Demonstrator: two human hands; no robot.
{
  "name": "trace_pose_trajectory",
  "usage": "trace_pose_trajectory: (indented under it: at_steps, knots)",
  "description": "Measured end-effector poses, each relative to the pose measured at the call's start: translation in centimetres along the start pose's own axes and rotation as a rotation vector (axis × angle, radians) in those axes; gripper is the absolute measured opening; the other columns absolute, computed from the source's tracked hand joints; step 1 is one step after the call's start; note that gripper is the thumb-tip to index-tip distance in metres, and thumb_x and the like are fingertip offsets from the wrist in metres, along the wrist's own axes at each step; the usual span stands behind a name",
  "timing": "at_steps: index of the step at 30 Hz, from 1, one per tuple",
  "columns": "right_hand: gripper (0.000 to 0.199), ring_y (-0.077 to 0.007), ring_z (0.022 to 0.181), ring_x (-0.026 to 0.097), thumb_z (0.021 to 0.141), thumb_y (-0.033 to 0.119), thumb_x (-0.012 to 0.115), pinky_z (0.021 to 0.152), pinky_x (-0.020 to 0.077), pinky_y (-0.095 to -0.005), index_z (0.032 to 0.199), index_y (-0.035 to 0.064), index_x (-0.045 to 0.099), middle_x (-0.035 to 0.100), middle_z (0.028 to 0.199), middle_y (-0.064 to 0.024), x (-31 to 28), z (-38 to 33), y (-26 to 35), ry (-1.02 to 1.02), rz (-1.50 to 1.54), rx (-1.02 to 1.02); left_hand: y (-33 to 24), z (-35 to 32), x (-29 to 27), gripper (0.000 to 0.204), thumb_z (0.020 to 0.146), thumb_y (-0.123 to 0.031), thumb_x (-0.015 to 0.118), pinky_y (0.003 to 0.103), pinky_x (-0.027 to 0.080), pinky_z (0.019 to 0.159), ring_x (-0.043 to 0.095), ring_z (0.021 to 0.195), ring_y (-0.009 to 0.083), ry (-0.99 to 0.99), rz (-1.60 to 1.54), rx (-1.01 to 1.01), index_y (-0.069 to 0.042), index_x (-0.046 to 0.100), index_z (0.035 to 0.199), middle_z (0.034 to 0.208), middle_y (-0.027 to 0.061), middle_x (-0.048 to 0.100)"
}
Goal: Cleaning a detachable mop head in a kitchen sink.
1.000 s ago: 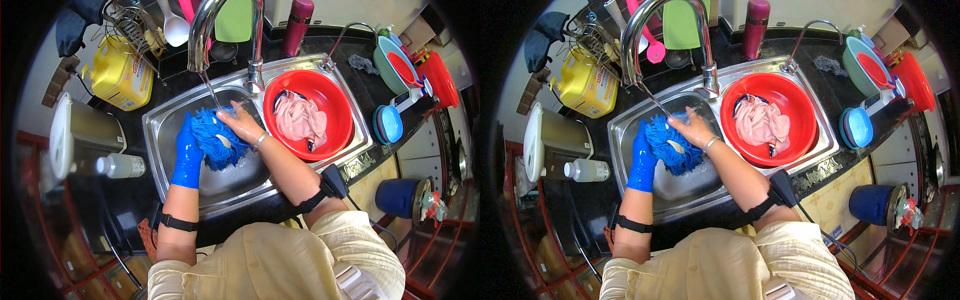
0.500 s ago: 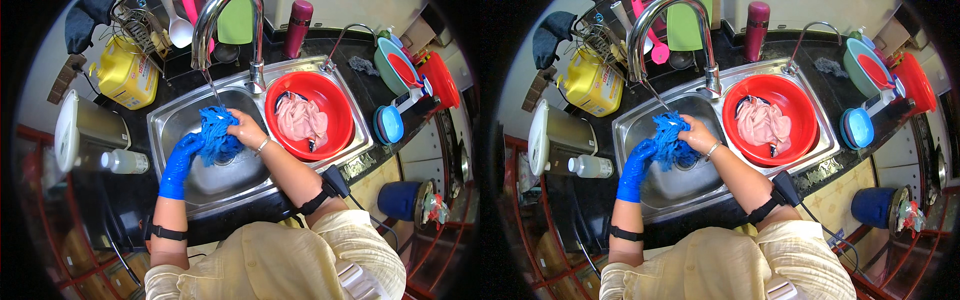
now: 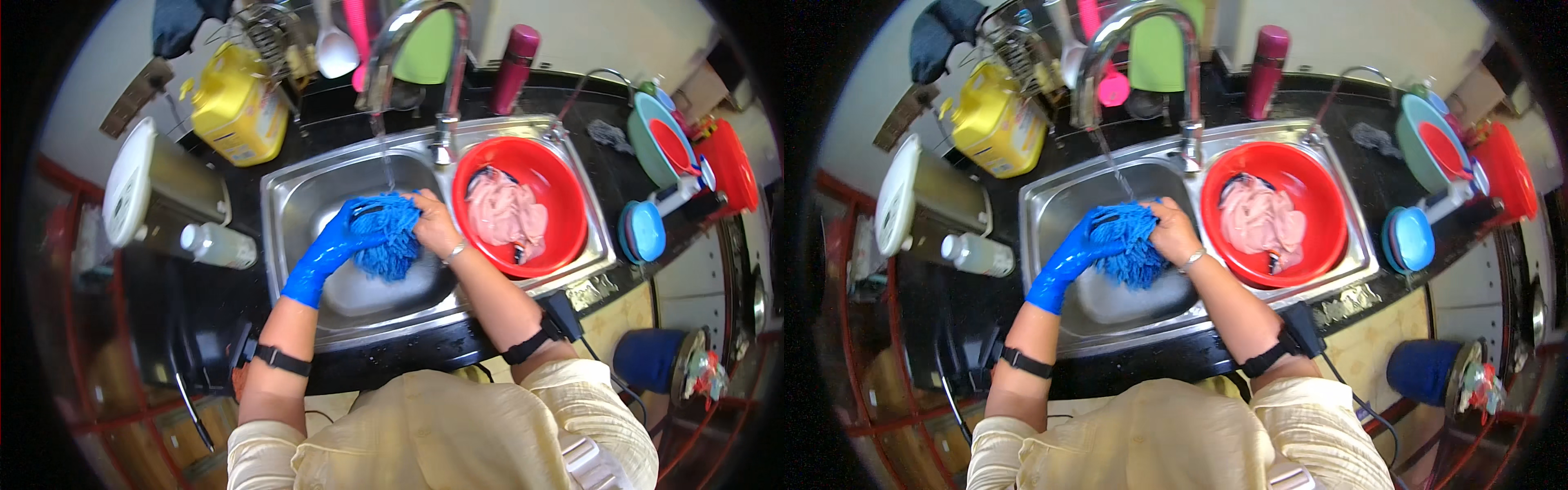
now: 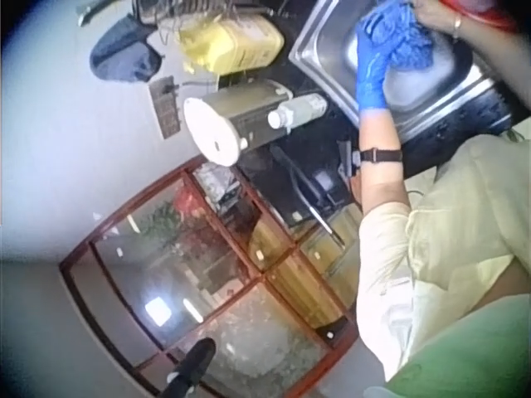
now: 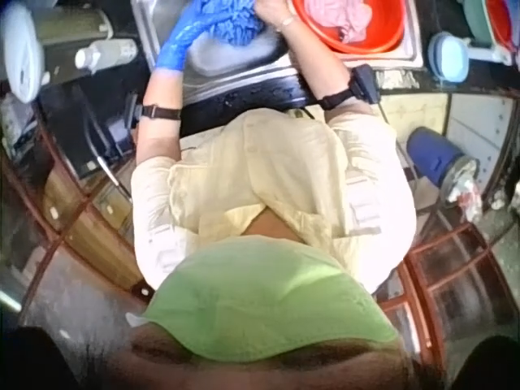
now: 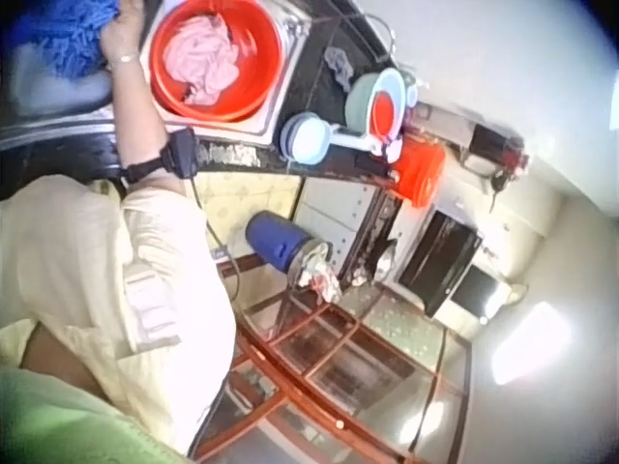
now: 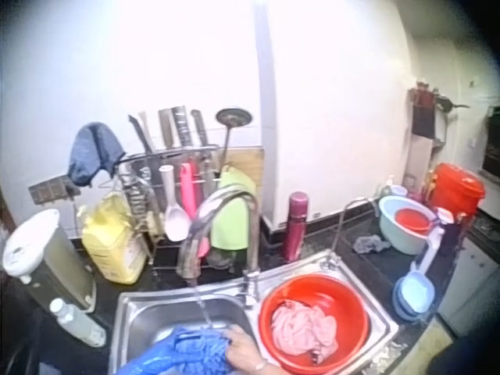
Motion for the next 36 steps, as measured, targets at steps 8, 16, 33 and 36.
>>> trace_pose_trajectory:
  at_steps: [8, 16, 33, 36]
  knots:
    - [0.027, -0.0113, 0.075, 0.055, 0.075, 0.015, 0.066, 0.068, 0.0454, -0.026, 0.095, 0.0, 0.057, 0.062, 0.08, -0.0071, -0.9, 3.0, 0.3, -0.216, 0.013, 0.287, -1.5, 2.1, -1.0, 0.048, 0.081, -0.023, 0.061, 0.029, 0.038, 0.091, 0.05, 0.102, 0.0174, 0.064, -0.002, -0.068, 0.004, 0.049, 0.118, 0.112, 0.0111, 0.055]
    - [0.045, -0.0302, 0.085, 0.061, 0.066, 0.016, 0.061, 0.077, 0.0464, -0.032, 0.107, -0.0011, 0.056, 0.062, 0.09, -0.021, -6.5, 4.3, 1.5, 0.136, -0.37, 0.391, -3.2, 5.9, -1.2, 0.055, 0.073, -0.024, 0.069, 0.028, 0.045, 0.078, 0.056, 0.088, 0.0157, -0.472, 0.04, 0.2, 0.011, 0.049, 0.11, 0.098, 0.0156, 0.06]
    - [0.061, -0.0399, 0.103, 0.048, 0.073, 0.02, 0.058, 0.091, 0.0373, -0.0397, 0.126, 0.0009, 0.036, 0.05, 0.109, -0.0281, -1.1, 1.3, -1.2, 0.044, -0.05, 0.148, -5.3, 4.8, -0.2, 0.021, 0.08, -0.012, 0.058, 0.03, 0.048, 0.077, 0.059, 0.081, 0.0183, -0.245, -0.594, -0.236, 0.0, 0.059, 0.097, 0.09, 0.0103, 0.062]
    - [0.059, -0.0391, 0.104, 0.047, 0.07, 0.012, 0.054, 0.091, 0.0369, -0.0393, 0.125, -0.0008, 0.037, 0.049, 0.111, -0.0279, -0.3, 0.2, 0.6, 0.03, -0.107, 0.091, -4.2, 5.6, -0.7, 0.021, 0.075, -0.006, 0.057, 0.03, 0.048, 0.077, 0.059, 0.08, 0.0193, -0.112, -0.711, -0.248, 0.0, 0.06, 0.095, 0.089, 0.0108, 0.062]
Point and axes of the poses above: each hand's wrist, its own z-axis towards the middle knuckle, its own x-axis out of the palm, y = z × x, the point moved 1 cm from there along z, towards the middle knuckle
